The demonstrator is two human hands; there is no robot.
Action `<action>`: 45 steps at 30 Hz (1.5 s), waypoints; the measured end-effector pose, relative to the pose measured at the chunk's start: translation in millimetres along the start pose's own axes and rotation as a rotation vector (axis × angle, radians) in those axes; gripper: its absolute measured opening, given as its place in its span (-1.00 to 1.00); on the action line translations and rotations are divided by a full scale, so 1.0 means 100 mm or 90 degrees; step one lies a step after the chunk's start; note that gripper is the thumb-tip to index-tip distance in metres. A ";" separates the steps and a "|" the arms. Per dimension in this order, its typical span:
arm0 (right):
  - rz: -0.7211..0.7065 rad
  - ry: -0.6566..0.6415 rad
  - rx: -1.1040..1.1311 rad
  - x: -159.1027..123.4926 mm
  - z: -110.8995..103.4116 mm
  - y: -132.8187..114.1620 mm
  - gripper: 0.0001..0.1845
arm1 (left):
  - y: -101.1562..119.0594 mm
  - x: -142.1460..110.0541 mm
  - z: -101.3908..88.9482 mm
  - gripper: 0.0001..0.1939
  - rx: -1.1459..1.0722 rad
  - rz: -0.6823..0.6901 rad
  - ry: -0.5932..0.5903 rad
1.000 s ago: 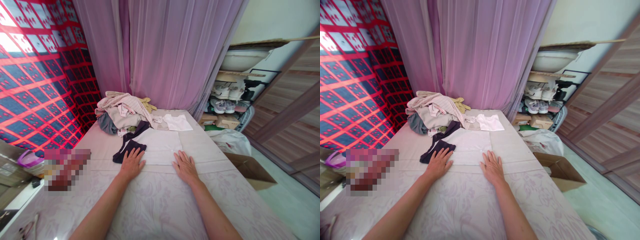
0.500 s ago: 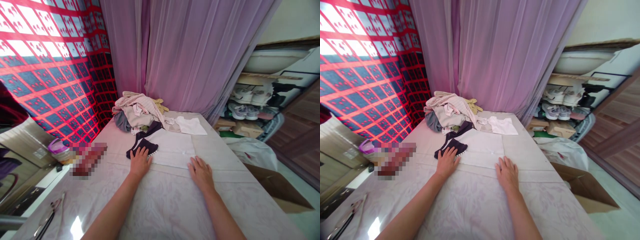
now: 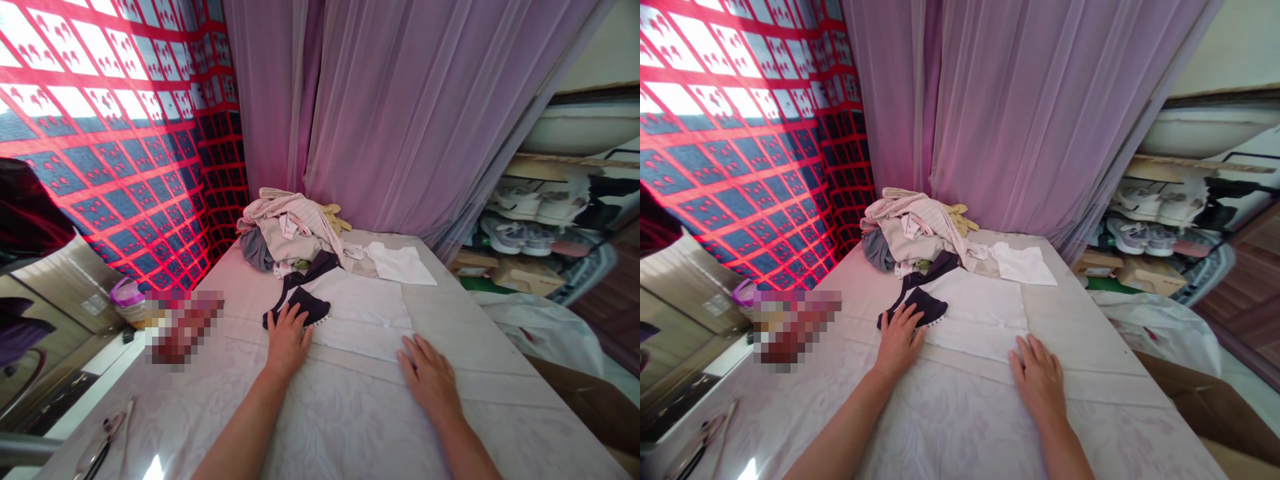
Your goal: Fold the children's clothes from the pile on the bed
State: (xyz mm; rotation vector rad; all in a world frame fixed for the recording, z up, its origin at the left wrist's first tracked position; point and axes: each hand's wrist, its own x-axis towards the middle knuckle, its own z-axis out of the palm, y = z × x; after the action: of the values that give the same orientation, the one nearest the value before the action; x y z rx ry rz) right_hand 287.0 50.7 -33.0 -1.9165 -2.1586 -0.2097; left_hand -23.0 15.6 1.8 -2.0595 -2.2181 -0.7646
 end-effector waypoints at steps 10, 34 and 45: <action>-0.018 0.009 0.008 0.02 0.11 0.12 -0.45 | -0.05 0.01 0.00 -0.62 0.010 -0.076 -0.018; 0.018 0.015 0.008 0.03 -0.04 -0.03 -0.53 | -1.61 -0.25 -1.03 -0.34 0.269 -0.414 -0.015; 0.017 0.011 0.013 0.04 -0.06 -0.02 -0.51 | -1.71 -0.18 -1.04 -0.36 0.212 -0.363 0.017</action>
State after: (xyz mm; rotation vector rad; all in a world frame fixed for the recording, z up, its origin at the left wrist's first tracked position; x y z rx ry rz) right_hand 284.9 52.4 -26.2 -1.9242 -2.1158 -0.1979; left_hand -214.3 -40.8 29.6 -1.2728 -2.7176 -0.3857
